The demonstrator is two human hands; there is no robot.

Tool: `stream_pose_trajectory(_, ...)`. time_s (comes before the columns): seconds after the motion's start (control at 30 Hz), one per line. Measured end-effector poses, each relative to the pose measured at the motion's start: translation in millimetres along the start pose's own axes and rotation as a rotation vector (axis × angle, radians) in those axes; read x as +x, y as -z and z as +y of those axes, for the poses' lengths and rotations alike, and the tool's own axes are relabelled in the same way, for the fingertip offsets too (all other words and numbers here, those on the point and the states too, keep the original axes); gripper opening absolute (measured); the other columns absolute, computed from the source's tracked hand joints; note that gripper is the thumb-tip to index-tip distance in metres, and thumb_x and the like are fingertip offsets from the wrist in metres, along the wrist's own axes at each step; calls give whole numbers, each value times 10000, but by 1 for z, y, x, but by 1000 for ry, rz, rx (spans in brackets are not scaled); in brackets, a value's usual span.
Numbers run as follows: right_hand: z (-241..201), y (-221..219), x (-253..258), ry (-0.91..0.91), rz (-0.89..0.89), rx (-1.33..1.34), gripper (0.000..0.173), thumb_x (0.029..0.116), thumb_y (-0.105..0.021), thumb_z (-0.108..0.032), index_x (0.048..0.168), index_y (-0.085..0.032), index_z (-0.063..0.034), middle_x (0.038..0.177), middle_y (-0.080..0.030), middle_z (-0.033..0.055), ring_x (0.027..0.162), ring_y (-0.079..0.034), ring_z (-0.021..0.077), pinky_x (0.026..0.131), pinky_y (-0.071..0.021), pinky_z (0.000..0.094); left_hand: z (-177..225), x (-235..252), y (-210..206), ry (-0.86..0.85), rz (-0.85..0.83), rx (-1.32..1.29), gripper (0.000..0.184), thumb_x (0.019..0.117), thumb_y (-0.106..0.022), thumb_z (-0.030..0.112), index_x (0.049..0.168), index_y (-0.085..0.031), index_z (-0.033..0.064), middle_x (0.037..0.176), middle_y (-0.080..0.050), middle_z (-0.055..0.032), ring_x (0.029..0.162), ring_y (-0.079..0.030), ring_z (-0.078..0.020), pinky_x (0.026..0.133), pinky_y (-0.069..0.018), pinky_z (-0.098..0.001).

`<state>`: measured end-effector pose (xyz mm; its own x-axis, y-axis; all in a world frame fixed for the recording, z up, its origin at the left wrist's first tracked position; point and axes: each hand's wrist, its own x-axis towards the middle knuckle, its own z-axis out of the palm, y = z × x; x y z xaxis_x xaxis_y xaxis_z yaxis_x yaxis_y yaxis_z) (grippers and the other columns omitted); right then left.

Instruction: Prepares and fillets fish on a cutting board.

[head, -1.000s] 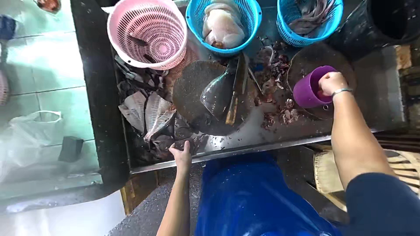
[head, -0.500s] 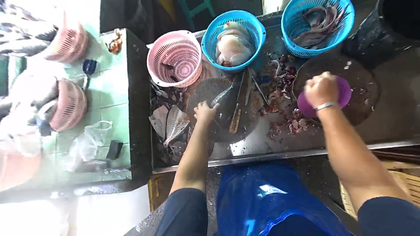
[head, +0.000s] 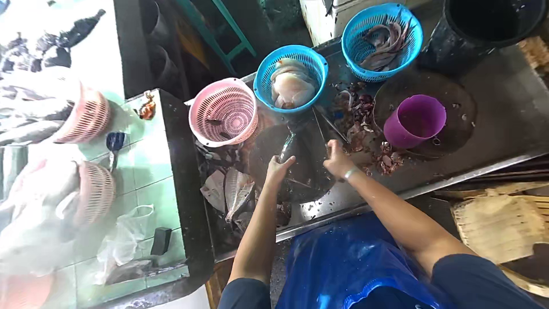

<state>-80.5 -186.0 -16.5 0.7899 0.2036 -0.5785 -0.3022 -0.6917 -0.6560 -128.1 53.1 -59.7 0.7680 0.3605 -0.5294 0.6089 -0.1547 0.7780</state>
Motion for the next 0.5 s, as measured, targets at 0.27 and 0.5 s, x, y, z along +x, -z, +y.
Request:
stream_pose_trajectory(0.27,96,56,-51,222,42,543,672,892,-655,-86,1484,-344,-151,901,-668,130,622,-675,239,590,-621,409,53,8,-52,-197,169,552,751,844,-792,516,1382,-564,45,1378,-565,-261,1287,-533,-466,989,-481,-669)
stream_pose_trajectory(0.5,65,47,-16,-60,20,353,359,1116,-469,-313,1272,-581,-9,656,-621,115,553,-663,205,611,-616,381,77,84,-54,-101,299,609,646,944,-655,358,1479,-458,55,1435,-532,-261,1219,-599,-469,912,-525,-676)
